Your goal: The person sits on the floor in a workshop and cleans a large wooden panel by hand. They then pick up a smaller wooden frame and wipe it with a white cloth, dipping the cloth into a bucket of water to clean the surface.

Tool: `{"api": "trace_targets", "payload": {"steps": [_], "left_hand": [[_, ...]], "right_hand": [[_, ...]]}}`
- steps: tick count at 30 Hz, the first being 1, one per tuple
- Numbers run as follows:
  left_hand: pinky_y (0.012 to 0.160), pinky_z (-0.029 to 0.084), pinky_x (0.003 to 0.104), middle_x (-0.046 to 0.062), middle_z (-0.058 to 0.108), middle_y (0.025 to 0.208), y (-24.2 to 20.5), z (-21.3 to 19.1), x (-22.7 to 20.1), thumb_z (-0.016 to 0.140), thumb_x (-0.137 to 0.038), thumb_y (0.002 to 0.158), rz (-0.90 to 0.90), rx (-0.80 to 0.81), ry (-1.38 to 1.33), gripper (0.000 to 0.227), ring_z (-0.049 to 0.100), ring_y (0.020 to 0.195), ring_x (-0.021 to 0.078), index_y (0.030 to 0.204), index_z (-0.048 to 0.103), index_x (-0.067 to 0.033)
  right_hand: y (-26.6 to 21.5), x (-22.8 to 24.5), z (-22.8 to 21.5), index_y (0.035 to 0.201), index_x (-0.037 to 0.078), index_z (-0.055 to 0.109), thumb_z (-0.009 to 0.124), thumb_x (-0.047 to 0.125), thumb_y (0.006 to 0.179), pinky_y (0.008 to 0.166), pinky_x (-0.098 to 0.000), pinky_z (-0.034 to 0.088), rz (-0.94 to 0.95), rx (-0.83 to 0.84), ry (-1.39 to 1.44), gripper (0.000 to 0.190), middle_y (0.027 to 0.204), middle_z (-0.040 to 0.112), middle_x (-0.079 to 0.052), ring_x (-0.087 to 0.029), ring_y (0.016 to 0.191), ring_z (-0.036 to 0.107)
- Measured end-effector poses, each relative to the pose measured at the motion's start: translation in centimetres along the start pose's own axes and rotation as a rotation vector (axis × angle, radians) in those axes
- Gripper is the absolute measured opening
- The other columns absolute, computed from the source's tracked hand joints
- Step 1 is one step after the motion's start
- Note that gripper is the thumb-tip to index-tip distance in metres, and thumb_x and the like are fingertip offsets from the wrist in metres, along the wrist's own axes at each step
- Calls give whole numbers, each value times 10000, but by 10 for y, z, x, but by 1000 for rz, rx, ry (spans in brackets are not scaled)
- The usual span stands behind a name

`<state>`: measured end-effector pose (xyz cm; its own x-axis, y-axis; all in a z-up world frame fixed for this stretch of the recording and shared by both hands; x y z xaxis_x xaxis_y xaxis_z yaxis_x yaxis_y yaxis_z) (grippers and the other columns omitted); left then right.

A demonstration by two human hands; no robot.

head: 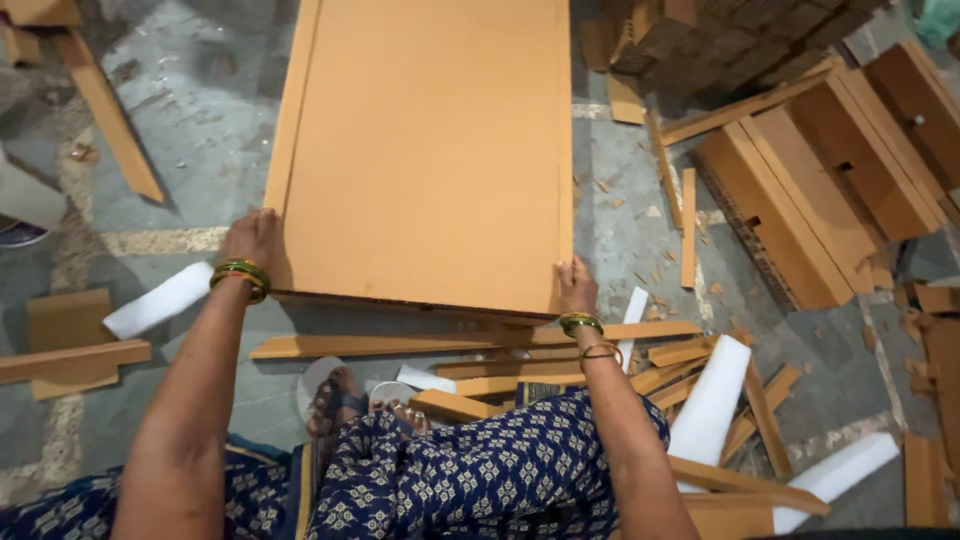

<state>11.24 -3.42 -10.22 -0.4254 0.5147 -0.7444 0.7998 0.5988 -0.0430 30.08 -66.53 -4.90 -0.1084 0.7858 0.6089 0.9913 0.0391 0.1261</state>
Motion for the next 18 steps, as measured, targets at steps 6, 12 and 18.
{"api": "trace_targets", "payload": {"steps": [6,12,18], "left_hand": [[901,473,576,286,672,1117,5,12,14,398,-476,1059,-48,39,4,522,613,1062,504,1138,702,-59],[904,494,551,298,677,1114,21,28,19,401,-491,1094,133,-13,-88,550,633,1052,496,1139,680,-19],[925,515,513,291,704,1136,17,44,36,460,-511,1036,-178,86,-199,563,676,1071,455,1224,667,-23]], "right_hand": [[-6,2,5,1358,117,623,542,379,1036,832,-437,558,53,-9,19,423,1101,734,-197,-366,1011,714],[-12,22,6,1402,53,534,485,371,1052,872,-462,545,51,98,191,476,1119,726,-251,-422,1043,698],[-9,44,6,1468,-24,410,498,382,1011,954,-483,521,36,134,108,618,1231,673,-298,-449,1144,655]]}}
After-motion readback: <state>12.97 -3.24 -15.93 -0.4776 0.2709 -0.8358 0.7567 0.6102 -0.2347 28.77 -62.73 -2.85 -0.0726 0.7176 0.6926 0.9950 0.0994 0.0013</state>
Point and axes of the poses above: each hand's wrist, its own y-axis towards the middle knuckle, its own z-axis out of the palm, x = y × z, the point moved 7 cm from there along y, towards the middle knuckle
